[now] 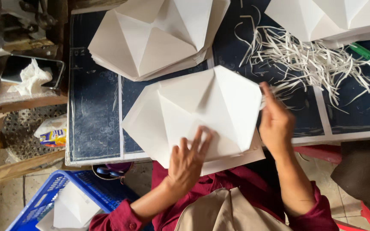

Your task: The person assembles white paper boxes by folding the flaps and securing them with white paper strips. They work at a table, handling the boxes and strips by hand, and place the finished items into a blue basket.

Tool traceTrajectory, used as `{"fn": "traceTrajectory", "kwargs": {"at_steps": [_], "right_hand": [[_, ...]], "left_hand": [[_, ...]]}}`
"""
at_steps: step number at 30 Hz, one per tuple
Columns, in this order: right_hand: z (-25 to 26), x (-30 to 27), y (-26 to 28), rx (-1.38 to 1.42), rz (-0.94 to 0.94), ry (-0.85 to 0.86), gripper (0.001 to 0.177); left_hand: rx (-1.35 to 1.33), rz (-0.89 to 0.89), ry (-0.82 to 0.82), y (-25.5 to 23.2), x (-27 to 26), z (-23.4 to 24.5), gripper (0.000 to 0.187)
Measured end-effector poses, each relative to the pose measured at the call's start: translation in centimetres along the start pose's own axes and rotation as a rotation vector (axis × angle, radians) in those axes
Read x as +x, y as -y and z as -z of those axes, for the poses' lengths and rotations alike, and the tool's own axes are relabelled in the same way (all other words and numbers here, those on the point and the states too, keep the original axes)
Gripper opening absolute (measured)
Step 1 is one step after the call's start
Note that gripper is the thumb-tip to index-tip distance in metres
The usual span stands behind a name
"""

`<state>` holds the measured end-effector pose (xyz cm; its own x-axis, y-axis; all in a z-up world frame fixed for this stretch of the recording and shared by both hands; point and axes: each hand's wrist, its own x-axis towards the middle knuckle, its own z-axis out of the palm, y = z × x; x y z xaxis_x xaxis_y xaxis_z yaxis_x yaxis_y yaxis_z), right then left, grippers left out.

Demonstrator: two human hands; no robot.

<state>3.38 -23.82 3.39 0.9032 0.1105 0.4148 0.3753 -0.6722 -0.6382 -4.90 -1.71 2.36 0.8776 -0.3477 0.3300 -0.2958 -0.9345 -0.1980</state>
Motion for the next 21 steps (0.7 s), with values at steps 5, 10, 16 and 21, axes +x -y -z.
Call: {"fn": "traceTrajectory", "kwargs": {"at_steps": [5,10,16,21], "right_hand": [[-0.6,0.1,1.6,-0.540,0.095,0.070,0.065],[-4.9,5.0,0.8,-0.450,-0.307,0.516,0.047],[-4.7,5.5,-2.4,-0.089,-0.215,0.307,0.039],[-0.8,2.9,2.0,0.118,-0.078,0.500,0.043]], "left_hand": [[-0.051,-0.039,0.027,-2.2,-2.7,-1.8,0.075],[0.006,-0.031,-0.021,-2.8,-3.4,-2.8,0.069],[-0.066,-0.026,0.059,-2.0,-3.8,-3.0,0.083],[-0.073,0.029,0.074,1.2,-2.1,-3.5,0.089]]}}
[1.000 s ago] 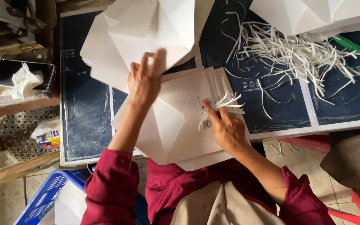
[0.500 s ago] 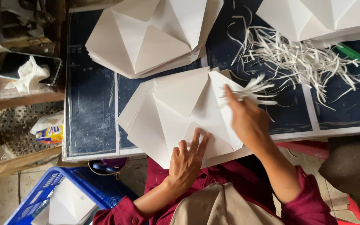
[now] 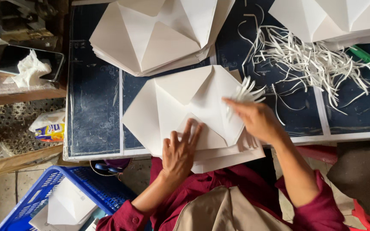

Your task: The person assembles white paper boxes by folding the flaps and securing them with white paper strips. They work at a table, handling the boxes and strips by hand, and place the finished items into a blue basket.

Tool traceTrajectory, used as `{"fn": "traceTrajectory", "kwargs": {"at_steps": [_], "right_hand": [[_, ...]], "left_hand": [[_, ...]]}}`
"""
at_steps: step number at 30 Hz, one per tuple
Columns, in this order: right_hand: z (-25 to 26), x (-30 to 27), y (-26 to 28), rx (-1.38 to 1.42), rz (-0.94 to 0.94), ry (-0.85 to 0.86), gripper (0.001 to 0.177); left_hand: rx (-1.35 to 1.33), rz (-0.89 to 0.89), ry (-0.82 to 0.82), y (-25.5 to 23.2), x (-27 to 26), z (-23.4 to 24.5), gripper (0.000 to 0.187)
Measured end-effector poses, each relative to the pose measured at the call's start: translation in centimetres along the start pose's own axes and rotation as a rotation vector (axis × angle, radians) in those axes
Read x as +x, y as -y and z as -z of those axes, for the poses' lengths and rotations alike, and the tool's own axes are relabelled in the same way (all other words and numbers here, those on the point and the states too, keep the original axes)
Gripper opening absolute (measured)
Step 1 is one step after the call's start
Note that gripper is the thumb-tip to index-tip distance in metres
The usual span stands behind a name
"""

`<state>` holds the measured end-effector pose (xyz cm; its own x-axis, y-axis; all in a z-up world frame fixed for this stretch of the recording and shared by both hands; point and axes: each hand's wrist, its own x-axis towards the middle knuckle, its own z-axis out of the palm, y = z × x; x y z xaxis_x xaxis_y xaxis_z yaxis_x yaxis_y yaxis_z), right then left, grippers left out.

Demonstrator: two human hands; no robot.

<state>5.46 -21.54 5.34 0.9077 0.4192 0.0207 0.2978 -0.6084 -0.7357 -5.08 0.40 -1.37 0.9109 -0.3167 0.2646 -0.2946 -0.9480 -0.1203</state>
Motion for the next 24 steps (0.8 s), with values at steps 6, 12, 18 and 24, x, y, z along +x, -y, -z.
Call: {"fn": "traceTrajectory", "kwargs": {"at_steps": [6,12,18,24], "right_hand": [[-1.0,-6.4,-3.5,-0.592,0.304,0.058,0.051],[0.2,-7.8,-2.3,-0.750,0.374,0.140,0.056],[0.4,-7.9,-0.9,-0.750,0.376,0.225,0.060],[-1.9,-7.0,-3.5,-0.808,0.399,0.016,0.065]], "left_hand": [[-0.134,0.021,0.201,1.5,0.3,0.2,0.091],[-0.152,0.007,0.205,1.6,0.5,0.3,0.090],[-0.143,0.014,0.253,1.7,0.9,1.0,0.088],[-0.148,-0.020,0.222,1.7,0.8,0.6,0.089]]}}
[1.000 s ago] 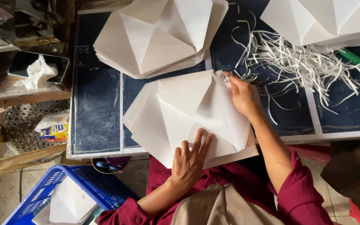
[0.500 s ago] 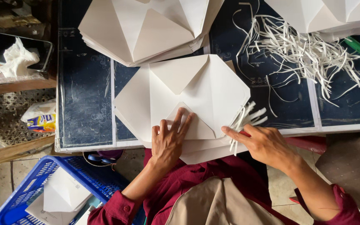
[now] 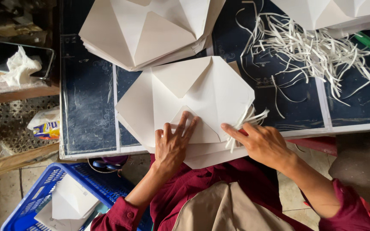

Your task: The person assembles white paper boxes by folding the flaps and securing them with white paper strips. They work at a table, handling the boxes and strips by hand, and place the finished items into a blue basket.

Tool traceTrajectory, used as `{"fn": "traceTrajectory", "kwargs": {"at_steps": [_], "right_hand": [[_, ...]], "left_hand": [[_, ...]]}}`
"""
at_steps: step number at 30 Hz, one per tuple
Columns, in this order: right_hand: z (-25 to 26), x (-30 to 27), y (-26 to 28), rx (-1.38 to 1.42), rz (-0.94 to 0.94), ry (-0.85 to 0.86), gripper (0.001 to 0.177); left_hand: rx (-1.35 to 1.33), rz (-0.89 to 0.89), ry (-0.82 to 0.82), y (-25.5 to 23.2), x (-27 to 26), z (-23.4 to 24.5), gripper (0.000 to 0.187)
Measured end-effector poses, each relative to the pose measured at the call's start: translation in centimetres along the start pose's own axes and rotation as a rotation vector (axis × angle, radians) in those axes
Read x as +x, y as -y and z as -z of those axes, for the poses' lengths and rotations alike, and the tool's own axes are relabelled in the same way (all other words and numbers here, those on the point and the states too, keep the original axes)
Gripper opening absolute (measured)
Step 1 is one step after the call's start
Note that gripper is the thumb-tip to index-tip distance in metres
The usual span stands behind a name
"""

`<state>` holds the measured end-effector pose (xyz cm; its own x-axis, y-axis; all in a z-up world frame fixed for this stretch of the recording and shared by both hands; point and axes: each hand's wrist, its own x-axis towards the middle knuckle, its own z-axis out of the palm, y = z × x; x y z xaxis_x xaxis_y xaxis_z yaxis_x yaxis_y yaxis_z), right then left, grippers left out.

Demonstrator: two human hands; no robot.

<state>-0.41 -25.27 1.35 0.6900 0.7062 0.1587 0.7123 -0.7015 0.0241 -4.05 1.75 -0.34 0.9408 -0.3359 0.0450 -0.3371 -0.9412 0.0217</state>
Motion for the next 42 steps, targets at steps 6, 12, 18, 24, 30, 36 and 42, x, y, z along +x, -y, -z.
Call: {"fn": "traceTrajectory", "kwargs": {"at_steps": [6,12,18,24,30,36,42], "right_hand": [[-0.4,0.2,-5.6,-0.027,-0.298,-0.209,0.046],[-0.4,1.7,-3.9,0.427,-0.490,-0.345,0.063],[-3.1,3.6,0.0,0.559,-0.398,-0.425,0.016],[-2.9,5.9,2.5,0.095,-0.405,-0.294,0.051],[-2.7,6.3,2.9,0.191,-0.410,-0.066,0.060],[-3.5,6.2,2.9,0.097,-0.402,-0.040,0.053],[-4.7,5.9,2.5,0.125,-0.422,-0.030,0.057]], "left_hand": [[-0.042,0.004,-0.031,-1.1,-1.1,1.4,0.089],[-0.328,-0.041,0.186,-2.4,-0.4,1.9,0.072],[-0.326,0.140,-0.148,-2.0,1.6,1.1,0.094],[-0.165,0.094,-0.431,-0.8,2.0,-0.4,0.112],[-0.310,0.096,-0.030,1.0,3.6,1.2,0.119],[0.050,0.095,-0.447,7.6,12.6,3.1,0.106],[-0.065,0.218,-0.246,11.1,17.3,-0.1,0.115]]}}
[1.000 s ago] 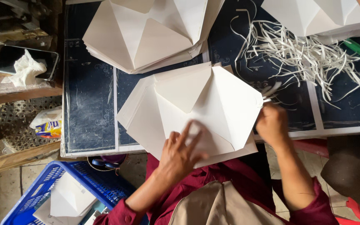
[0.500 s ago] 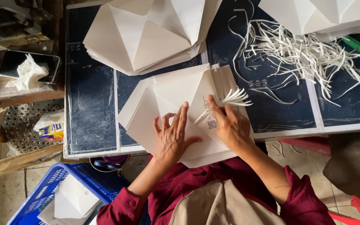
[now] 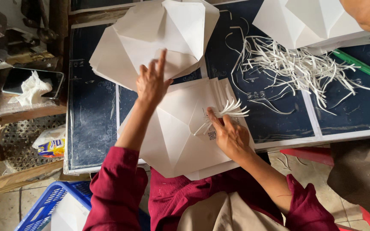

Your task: The person assembles white paper boxes by folding the flaps and securing them with white paper strips. They work at a table, handling the boxes and strips by hand, and place the finished items into a blue basket.

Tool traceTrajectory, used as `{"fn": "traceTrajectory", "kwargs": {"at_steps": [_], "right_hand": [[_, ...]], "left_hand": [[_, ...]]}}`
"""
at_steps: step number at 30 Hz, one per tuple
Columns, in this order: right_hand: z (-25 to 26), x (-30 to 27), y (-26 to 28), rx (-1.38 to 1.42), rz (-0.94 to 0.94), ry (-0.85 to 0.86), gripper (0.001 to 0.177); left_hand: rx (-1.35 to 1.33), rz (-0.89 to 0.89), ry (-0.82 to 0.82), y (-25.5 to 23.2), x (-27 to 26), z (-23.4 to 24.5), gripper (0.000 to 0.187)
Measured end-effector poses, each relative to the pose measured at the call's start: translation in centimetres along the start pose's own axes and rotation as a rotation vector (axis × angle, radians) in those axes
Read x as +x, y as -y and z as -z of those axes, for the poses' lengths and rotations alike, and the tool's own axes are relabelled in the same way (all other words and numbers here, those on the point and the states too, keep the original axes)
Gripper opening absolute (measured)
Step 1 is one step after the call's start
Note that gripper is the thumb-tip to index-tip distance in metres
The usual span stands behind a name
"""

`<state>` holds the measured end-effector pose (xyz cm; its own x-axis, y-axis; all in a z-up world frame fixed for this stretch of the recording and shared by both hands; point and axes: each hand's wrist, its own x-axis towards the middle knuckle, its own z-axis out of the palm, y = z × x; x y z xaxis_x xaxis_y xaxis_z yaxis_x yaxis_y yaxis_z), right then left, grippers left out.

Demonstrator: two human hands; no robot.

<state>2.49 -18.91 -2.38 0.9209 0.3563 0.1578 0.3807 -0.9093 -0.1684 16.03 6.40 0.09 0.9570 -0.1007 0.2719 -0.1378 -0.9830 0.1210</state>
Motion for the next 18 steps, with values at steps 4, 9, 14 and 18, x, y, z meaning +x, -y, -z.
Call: {"fn": "traceTrajectory", "kwargs": {"at_steps": [4,9,14,18], "right_hand": [[0.6,0.0,0.3,-0.009,0.022,-0.092,0.053],[0.1,-0.2,-0.2,0.038,-0.013,-0.151,0.052],[-2.2,-0.8,-3.8,0.559,-0.204,-0.010,0.021],[6.7,0.3,-2.1,0.518,-0.041,-0.492,0.064]], "left_hand": [[0.067,-0.159,-0.140,-3.3,-4.3,2.4,0.071],[0.265,-0.296,-0.321,-8.2,-11.7,7.3,0.065],[0.278,-0.301,0.082,-10.4,-19.2,6.1,0.086],[0.301,-0.311,0.027,-10.5,-20.8,4.3,0.080]]}}
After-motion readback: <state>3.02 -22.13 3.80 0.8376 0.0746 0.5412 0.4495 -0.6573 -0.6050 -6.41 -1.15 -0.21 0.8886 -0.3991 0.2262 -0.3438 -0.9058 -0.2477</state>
